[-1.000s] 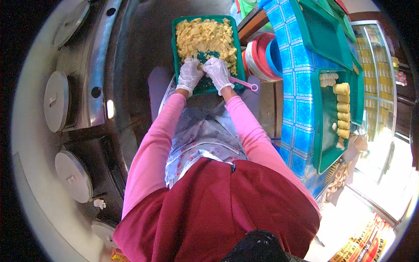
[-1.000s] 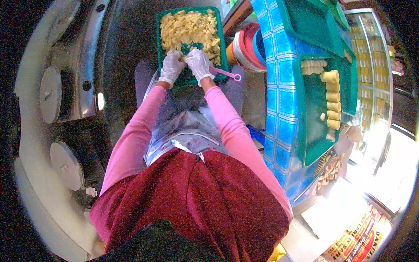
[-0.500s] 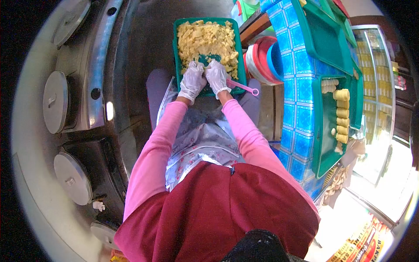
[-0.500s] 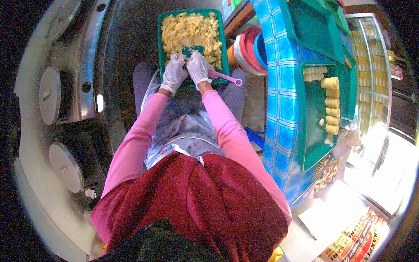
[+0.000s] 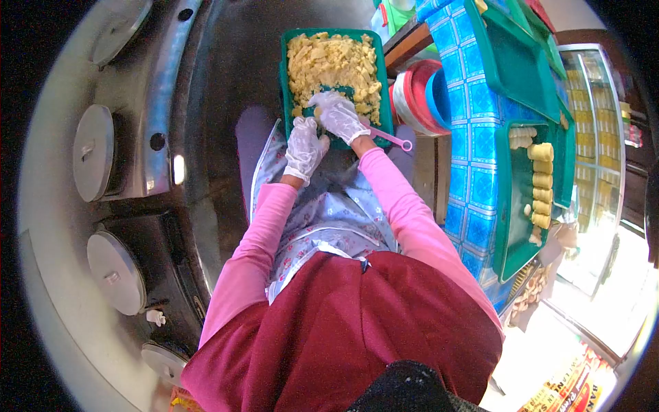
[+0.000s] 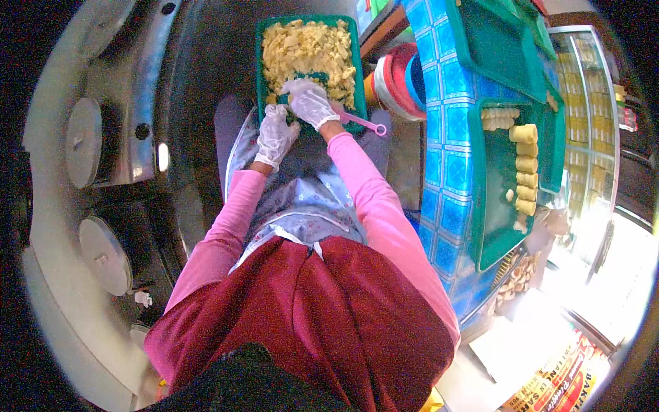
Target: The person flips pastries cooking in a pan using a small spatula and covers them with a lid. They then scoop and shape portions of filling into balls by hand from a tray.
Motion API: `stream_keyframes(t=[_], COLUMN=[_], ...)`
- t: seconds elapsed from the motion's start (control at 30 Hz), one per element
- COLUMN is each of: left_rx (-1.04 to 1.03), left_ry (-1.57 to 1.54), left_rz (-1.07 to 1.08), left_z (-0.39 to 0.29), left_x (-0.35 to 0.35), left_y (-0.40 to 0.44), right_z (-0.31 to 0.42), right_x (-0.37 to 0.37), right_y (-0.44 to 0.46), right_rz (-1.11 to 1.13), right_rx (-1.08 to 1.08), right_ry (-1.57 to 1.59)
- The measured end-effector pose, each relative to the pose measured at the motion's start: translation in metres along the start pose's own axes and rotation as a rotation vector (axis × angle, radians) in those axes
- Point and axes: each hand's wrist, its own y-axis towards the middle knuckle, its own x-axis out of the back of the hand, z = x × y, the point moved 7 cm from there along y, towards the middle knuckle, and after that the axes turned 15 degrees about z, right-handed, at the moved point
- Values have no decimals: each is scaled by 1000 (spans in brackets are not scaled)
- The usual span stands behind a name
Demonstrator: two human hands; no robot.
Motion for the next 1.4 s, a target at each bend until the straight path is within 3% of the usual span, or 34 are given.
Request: stream_keyframes(t=[0.07, 0.1, 0.17, 0.3, 0.37, 0.43, 0.5, 0.6, 0.67, 0.83, 0.87, 1.0, 1.1, 1.17, 1.2, 1.23, 1.3, 1.37, 1.4], left_rx=[28, 27, 13, -83, 18, -26, -122, -105, -83, -64, -67, -111, -128, -116, -103, -82, -88, -123, -130], left_ry=[10, -14, -70, 73, 91, 79, 59, 29, 12, -18, -12, -34, -36, -10, 13, 36, 2, -6, -50], left_rz=[-3, -29, -73, -28, 77, 50, -21, 5, 2, 20, 25, -25, -47, -33, -16, 2, 44, 58, 57], left_z=[3, 5, 7, 7, 8, 10, 12, 14, 13, 17, 15, 14, 15, 14, 14, 14, 10, 6, 5], left_x=[0, 1, 1, -15, -24, -29, -31, -30, -27, -30, -28, -27, -28, -28, -28, -28, -26, -25, -28], left_y=[3, 7, 17, 60, 70, 71, 68, 68, 67, 68, 68, 65, 65, 67, 69, 69, 64, 53, 47], right_z=[-11, -27, -53, -7, 15, 14, -15, -99, -161, -170, -168, -283, -300, -256, -206, -130, -48, 17, 29], right_x=[14, 12, -3, 113, 197, 275, 354, 410, 418, 417, 414, 403, 401, 390, 417, 417, 404, 342, 296], right_y=[-1, -4, -19, -38, -47, -67, -86, -88, -69, -40, -39, -5, -2, -16, -45, -59, -90, -90, -92], right_rz=[-97, -116, 102, -74, -186, -446, -756, -821, -735, -632, -622, -614, -753, -611, -885, -1019, -1100, -749, -599], right_rx=[4, -77, -320, -124, 3, 119, 21, -233, -317, -459, -398, -158, 38, -43, -151, -219, -153, -248, -160], right_ry=[224, 745, 1611, 1336, 1124, 1060, 447, 491, 442, 309, 419, 1060, 1104, 1155, 236, -712, -285, -796, -714])
